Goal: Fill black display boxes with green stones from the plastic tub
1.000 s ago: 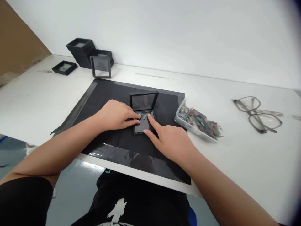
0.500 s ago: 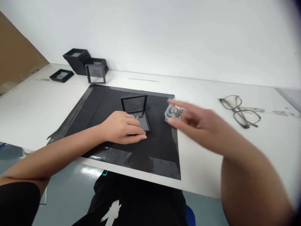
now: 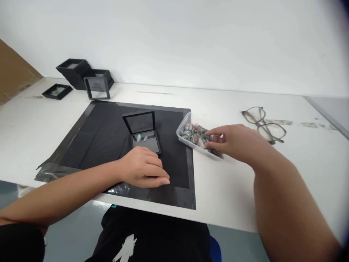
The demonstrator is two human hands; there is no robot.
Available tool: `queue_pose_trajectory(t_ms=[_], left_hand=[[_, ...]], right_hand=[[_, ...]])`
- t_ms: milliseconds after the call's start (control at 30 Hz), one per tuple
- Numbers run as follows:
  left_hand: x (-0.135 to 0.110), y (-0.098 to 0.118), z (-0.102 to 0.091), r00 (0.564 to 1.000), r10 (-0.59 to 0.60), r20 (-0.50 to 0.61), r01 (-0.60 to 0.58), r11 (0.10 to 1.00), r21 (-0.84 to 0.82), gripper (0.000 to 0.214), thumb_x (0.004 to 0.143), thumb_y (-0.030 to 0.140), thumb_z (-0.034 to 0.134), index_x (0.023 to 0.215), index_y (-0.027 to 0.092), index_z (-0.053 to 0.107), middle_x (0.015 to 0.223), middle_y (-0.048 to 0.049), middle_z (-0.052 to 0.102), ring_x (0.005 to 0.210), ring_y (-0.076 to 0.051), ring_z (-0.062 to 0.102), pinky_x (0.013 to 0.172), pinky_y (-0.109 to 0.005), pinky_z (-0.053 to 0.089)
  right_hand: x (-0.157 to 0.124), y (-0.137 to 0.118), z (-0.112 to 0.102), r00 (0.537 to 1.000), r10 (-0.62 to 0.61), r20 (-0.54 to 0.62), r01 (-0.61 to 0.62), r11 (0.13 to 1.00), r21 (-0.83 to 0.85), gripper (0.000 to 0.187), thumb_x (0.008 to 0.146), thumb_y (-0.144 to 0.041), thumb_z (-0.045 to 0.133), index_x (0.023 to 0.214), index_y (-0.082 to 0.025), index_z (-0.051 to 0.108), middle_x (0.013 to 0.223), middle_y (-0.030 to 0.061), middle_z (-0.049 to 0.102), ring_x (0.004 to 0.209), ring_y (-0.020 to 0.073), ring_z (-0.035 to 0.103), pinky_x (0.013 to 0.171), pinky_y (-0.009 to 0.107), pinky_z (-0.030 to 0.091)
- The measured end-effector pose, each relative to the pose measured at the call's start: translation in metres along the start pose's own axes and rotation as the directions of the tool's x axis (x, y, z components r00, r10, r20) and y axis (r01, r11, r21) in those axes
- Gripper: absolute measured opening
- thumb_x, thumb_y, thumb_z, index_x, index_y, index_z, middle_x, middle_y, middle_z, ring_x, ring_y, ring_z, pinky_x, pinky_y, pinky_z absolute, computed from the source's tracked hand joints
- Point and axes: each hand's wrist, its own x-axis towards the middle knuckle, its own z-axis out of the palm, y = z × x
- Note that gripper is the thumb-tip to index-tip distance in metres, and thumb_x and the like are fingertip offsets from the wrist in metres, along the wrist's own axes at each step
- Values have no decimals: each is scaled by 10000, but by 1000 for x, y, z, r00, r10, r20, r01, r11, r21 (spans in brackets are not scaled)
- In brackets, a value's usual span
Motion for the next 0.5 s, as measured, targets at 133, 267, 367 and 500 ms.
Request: queue_pose_trajectory(t_ms=[133, 267, 367, 500], left_hand=[[-3, -6, 0, 999, 20, -26, -20, 1000, -12, 101, 888, 290, 681, 847, 213, 732, 656, 29, 725, 528, -88, 637, 503, -249, 443], [-5, -8, -2, 1000, 9, 3, -9, 999, -51, 116, 904, 291, 658, 851, 220, 734, 652, 28, 731, 536, -87, 649, 518, -236, 463], [-5, -8, -2, 1000, -26, 6, 27, 993, -112, 127, 913, 277, 642, 853, 219, 737, 641, 20, 727, 537, -89, 648, 520, -233, 463], [-6, -9, -3, 999, -35, 4, 35, 988, -151, 100, 897, 261, 667, 854, 203, 737, 644, 13, 725, 533, -92, 641, 507, -241, 454]], right_hand=[[2, -6, 7, 999, -29, -34, 26, 996, -88, 343, 818, -457, 585, 1065, -299, 763, 866, 4, 751, 685, 185, 629, 551, 291, 371], [2, -6, 5, 999, -24, -27, 23, 999, -27, 280, 821, -391, 560, 974, -283, 769, 767, 10, 739, 650, 184, 624, 560, 294, 391], [2, -2, 2, 1000, -4, -5, 5, 998, 64, 257, 825, -401, 569, 939, -279, 764, 708, 3, 718, 608, 177, 618, 564, 295, 419], [0, 3, -3, 999, 22, -39, -15, 984, 175, 272, 851, -435, 575, 994, -281, 748, 758, 10, 717, 596, 169, 613, 568, 301, 447]])
